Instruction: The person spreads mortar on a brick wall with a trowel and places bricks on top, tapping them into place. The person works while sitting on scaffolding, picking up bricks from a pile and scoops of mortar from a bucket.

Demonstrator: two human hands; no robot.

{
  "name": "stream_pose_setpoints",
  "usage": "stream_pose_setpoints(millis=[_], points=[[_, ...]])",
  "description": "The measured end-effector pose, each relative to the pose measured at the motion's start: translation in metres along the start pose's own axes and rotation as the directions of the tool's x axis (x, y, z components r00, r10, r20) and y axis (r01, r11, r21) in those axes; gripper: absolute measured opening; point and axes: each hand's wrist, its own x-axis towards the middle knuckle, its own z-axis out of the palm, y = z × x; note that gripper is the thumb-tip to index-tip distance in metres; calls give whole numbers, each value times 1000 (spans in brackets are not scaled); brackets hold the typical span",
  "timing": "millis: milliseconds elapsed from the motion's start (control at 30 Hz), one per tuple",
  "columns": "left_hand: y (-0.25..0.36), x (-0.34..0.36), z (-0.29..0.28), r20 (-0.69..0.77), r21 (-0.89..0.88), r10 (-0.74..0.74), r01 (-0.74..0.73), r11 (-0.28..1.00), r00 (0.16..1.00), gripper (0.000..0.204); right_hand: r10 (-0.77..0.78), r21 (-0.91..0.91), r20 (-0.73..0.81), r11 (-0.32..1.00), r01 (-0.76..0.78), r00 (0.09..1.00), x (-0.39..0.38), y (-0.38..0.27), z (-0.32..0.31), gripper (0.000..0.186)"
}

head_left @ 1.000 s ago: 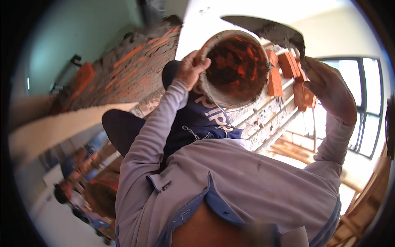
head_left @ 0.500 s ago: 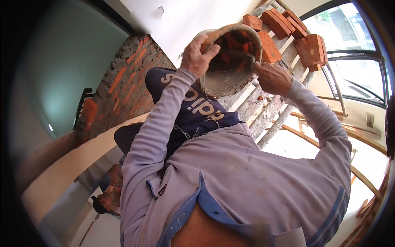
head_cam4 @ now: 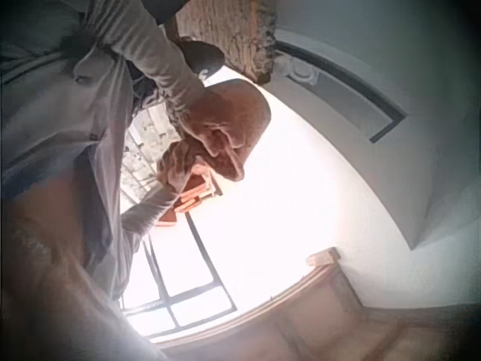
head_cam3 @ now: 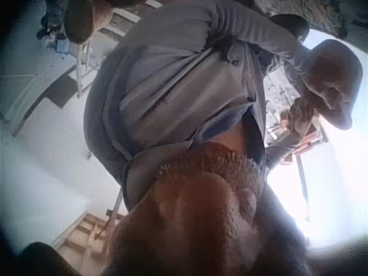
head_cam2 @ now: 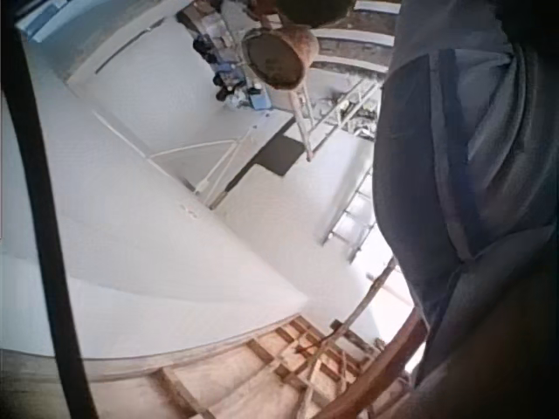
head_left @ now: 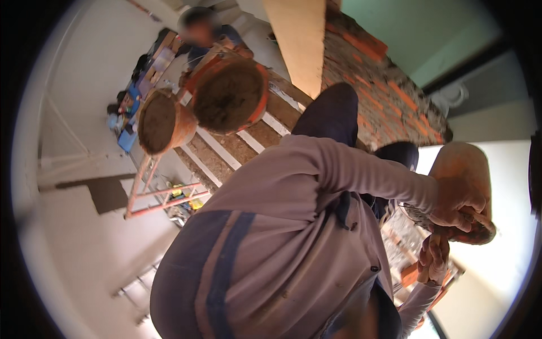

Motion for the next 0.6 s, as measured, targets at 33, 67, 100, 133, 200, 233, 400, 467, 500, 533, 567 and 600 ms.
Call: stream_pose_setpoints(millis=[33, 67, 100, 133, 200, 233, 400, 467, 500, 533, 567, 600], points=[[9, -7, -13, -120, 72, 113, -105, 992, 986, 26, -47, 29, 73, 999, 45, 996, 11, -15, 13, 63], [19, -16, -26, -223, 159, 229, -197, 967, 948, 25, -119, 109, 113, 988, 106, 986, 23, -26, 31, 58], [53, -31, -44, -242, 159, 88, -50, 986, 966, 23, -148, 119, 187, 985, 127, 971, 34, -41, 43, 56], [58, -43, -51, -350, 337, 270, -149, 930, 897, 27, -175, 133, 269, 981, 143, 947, 42, -53, 63, 55], [80, -72, -72, -553, 465, 309, -21, 885, 774, 30, -236, 140, 382, 971, 196, 894, 64, -75, 98, 52], [78, -79, -85, -551, 474, 340, -50, 879, 763, 30, -229, 137, 408, 973, 188, 884, 74, -89, 117, 52], [144, -175, -162, -733, 539, 491, -40, 841, 471, 26, -134, 92, 703, 991, 97, 698, 123, -133, 227, 56], [175, -206, -176, -781, 566, 562, -70, 821, 271, 26, -123, 76, 789, 992, 102, 603, 131, -146, 269, 58], [181, -222, -193, -773, 602, 606, -85, 794, 188, 27, -114, 59, 813, 992, 115, 570, 133, -154, 288, 60], [187, -242, -212, -760, 635, 641, -89, 767, 106, 27, -103, 43, 841, 991, 124, 531, 135, -161, 309, 61], [199, -262, -227, -674, 735, 738, 130, 665, 39, 27, -100, 46, 887, 991, 129, 451, 136, -168, 326, 61], [212, -284, -242, -570, 773, 822, 343, 534, 3, 26, -96, 47, 922, 989, 137, 376, 136, -174, 342, 60]])
